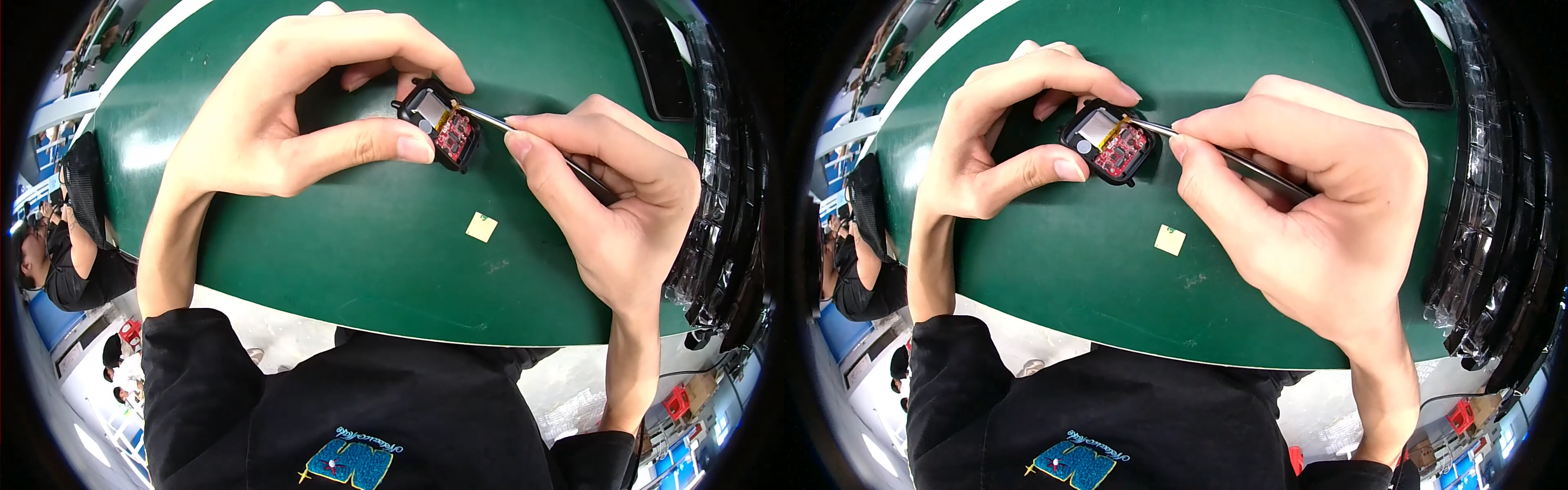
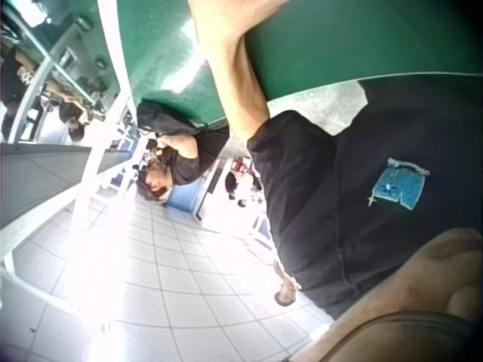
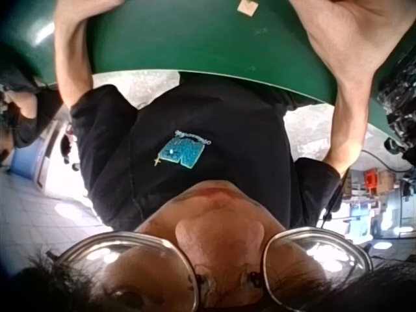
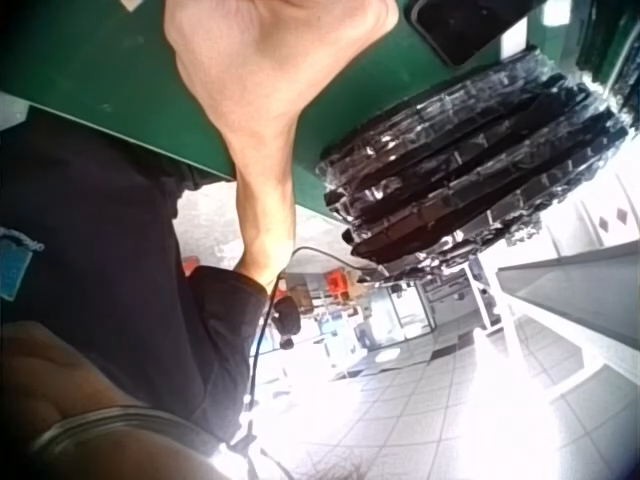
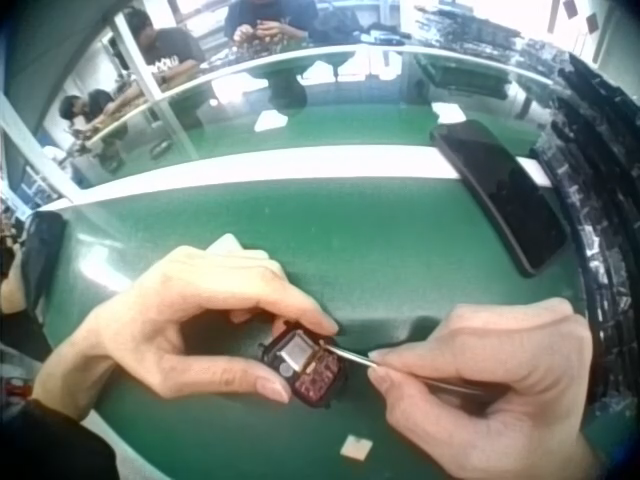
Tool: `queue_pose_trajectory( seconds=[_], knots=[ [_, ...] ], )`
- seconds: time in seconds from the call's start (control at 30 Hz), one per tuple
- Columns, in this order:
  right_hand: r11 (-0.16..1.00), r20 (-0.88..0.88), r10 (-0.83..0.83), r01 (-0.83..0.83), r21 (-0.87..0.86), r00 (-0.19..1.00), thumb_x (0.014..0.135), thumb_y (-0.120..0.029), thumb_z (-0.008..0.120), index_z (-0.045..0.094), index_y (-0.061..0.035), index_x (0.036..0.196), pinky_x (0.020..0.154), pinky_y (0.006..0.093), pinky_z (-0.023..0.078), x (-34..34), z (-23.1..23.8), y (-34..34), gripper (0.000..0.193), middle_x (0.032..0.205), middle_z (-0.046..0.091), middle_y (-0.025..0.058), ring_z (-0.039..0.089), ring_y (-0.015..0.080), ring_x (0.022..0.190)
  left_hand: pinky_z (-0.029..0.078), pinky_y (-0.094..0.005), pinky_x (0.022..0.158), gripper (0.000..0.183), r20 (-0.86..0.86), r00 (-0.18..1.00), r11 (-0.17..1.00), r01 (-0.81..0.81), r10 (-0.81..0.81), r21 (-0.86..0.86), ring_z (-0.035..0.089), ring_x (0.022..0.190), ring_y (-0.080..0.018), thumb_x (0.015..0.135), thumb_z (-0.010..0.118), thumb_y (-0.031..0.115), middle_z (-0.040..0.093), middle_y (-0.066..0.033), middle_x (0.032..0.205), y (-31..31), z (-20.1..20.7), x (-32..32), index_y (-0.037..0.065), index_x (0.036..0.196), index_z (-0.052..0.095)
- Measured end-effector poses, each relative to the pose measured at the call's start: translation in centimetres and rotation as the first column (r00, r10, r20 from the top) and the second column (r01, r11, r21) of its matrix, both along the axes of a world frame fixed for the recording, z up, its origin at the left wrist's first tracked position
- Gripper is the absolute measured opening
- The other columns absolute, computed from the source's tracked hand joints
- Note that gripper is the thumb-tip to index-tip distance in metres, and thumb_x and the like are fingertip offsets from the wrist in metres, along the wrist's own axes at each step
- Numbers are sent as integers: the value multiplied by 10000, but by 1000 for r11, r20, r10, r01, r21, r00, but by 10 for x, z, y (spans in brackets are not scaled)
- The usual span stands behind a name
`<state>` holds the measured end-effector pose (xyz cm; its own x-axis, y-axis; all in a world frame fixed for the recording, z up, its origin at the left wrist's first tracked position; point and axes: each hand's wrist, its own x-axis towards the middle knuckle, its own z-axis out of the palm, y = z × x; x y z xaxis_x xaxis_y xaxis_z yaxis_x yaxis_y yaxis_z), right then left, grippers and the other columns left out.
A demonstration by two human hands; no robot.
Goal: Inspecting and organizing internal components of smartwatches using tweezers in a factory setting.
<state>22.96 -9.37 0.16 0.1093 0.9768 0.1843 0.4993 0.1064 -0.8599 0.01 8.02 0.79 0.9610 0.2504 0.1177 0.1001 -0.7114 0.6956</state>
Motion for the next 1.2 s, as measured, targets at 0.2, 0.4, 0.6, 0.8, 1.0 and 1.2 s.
queue_pose_trajectory(
  seconds=[0.2, 0.4, 0.6, 0.8, 1.0, 1.2],
  knots=[
    [1000, 18, -5, 5, 6, 1000, 902, 109, 821, 843, 57, 1031, 563, 201, 341, -1, -1, 0, 141, 756, 655, -3, 538, 20, 628, 422, -331, 757, 504, -31, 998, 995, 50, -48, 83, 630, 862, -201, 846, 897, 355, 797, -83, 1059, 1, 5, 3, 20, 1210, 801],
    [998, 20, 22, -23, 54, 1000, 889, 122, 817, 844, 61, 1040, 554, 204, 338, 1, -4, -1, 165, 741, 651, 1, 542, 23, 617, 427, -330, 751, 491, -12, 999, 995, 45, -45, 87, 647, 866, -207, 854, 901, 350, 799, -85, 1050, 1, 4, 3, 19, 1203, 803],
    [997, 16, 25, -26, 68, 1000, 880, 118, 822, 846, 58, 1038, 545, 209, 332, 0, -6, -2, 171, 725, 648, 0, 531, 28, 604, 426, -330, 754, 499, 8, 999, 998, 44, -44, 47, 648, 868, -203, 843, 918, 341, 799, -83, 1048, 0, -1, 1, 21, 1208, 802],
    [994, 36, 29, -33, 107, 999, 884, 111, 819, 847, 51, 1031, 544, 216, 335, -1, -7, -2, 161, 713, 645, 4, 524, 29, 599, 417, -326, 755, 497, 35, 999, 999, 38, -39, 20, 622, 858, -194, 825, 928, 318, 793, -70, 1045, -1, -2, 1, 33, 1212, 804],
    [998, 39, -13, 11, 69, 999, 908, 99, 814, 841, 59, 1039, 559, 210, 356, 4, -1, -3, 140, 737, 665, 8, 550, 28, 625, 399, -323, 762, 557, 71, 997, 1000, 18, -17, -15, 524, 800, -170, 742, 947, 216, 763, -45, 1028, -3, -6, 1, 44, 1246, 785],
    [977, -237, -182, 203, 69, 954, 897, 33, 835, 835, 36, 965, 516, 234, 360, 6, -3, 0, 68, 698, 655, 14, 533, 23, 587, 423, -362, 783, 566, 75, 997, 977, -30, 14, 213, 596, 796, -215, 729, 987, 247, 660, -41, 873, -15, 2, 11, 78, 1226, 774]
  ],
)
